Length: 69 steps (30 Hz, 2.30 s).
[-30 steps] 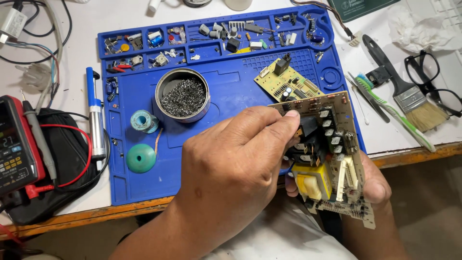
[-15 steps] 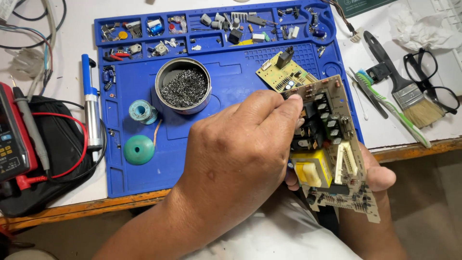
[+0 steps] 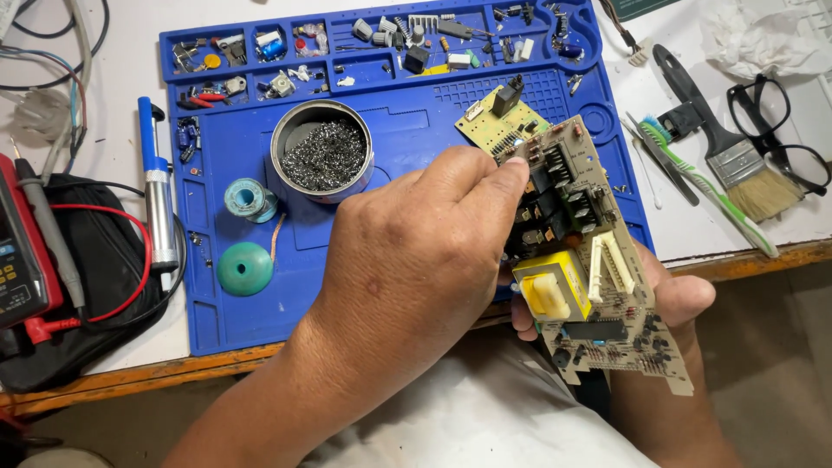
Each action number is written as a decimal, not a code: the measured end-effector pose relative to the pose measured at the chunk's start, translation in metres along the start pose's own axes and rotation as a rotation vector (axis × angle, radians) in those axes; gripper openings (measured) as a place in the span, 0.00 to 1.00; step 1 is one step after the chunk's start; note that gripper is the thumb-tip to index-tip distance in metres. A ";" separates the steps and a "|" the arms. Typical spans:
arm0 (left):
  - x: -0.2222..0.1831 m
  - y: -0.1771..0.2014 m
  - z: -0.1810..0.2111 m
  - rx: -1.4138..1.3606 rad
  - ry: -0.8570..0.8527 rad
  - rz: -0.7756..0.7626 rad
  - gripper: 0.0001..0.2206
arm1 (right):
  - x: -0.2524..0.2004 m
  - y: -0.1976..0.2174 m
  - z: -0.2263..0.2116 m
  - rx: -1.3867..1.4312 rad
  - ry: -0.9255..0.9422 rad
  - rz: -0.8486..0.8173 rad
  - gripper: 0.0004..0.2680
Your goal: Soldering components on a circuit board and cleaning the board with a cotton swab
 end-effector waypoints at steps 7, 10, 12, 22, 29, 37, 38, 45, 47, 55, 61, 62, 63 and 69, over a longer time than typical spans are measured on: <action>0.000 0.005 0.004 0.048 -0.081 0.029 0.01 | -0.023 -0.049 -0.001 0.000 0.022 0.023 0.36; -0.003 0.006 0.005 0.004 -0.123 0.026 0.05 | -0.028 -0.051 0.002 -0.002 0.029 0.033 0.36; -0.007 0.010 0.006 -0.010 -0.147 0.043 0.07 | -0.030 -0.051 0.002 -0.006 0.034 0.035 0.35; -0.024 0.028 0.009 -0.510 -0.030 0.101 0.23 | -0.040 -0.041 -0.012 -0.043 0.054 -0.012 0.34; -0.024 -0.016 0.016 -0.888 -0.020 -0.159 0.28 | -0.021 -0.059 -0.021 -0.197 0.062 -0.143 0.31; -0.038 0.002 0.030 -0.716 -0.181 0.001 0.19 | -0.046 -0.059 -0.038 -0.583 0.046 -0.009 0.23; -0.039 0.004 0.031 -0.686 -0.188 0.003 0.19 | -0.047 -0.058 -0.040 -0.655 0.043 0.015 0.22; -0.037 -0.013 0.048 -0.559 -0.231 0.062 0.20 | -0.052 -0.112 -0.047 -0.923 0.137 0.377 0.41; -0.037 -0.017 0.054 -0.480 -0.213 0.093 0.20 | -0.056 -0.113 -0.048 -0.989 0.134 0.563 0.42; -0.041 -0.033 0.053 -0.503 -0.165 -0.039 0.22 | -0.056 -0.118 -0.035 -0.915 0.126 0.582 0.25; -0.057 -0.052 0.040 -0.614 -0.145 -0.088 0.21 | -0.059 -0.114 -0.018 -0.921 0.061 0.514 0.22; -0.060 -0.055 0.039 -0.635 -0.141 -0.090 0.20 | -0.059 -0.115 -0.013 -0.884 0.038 0.480 0.22; -0.063 -0.059 0.036 -0.636 -0.130 -0.098 0.20 | -0.059 -0.115 -0.015 -0.872 0.032 0.483 0.22; -0.075 -0.072 0.022 -0.715 -0.079 -0.136 0.22 | -0.058 -0.114 -0.009 -0.990 -0.142 0.456 0.19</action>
Point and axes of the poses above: each hand's wrist, its own x-axis towards the middle knuckle, its own y-axis out of the back of the hand, z = x × y, the point moved 9 cm from there along x, towards the middle knuckle, and after that the axes turned 15 degrees about -z, right-handed, at the moved point
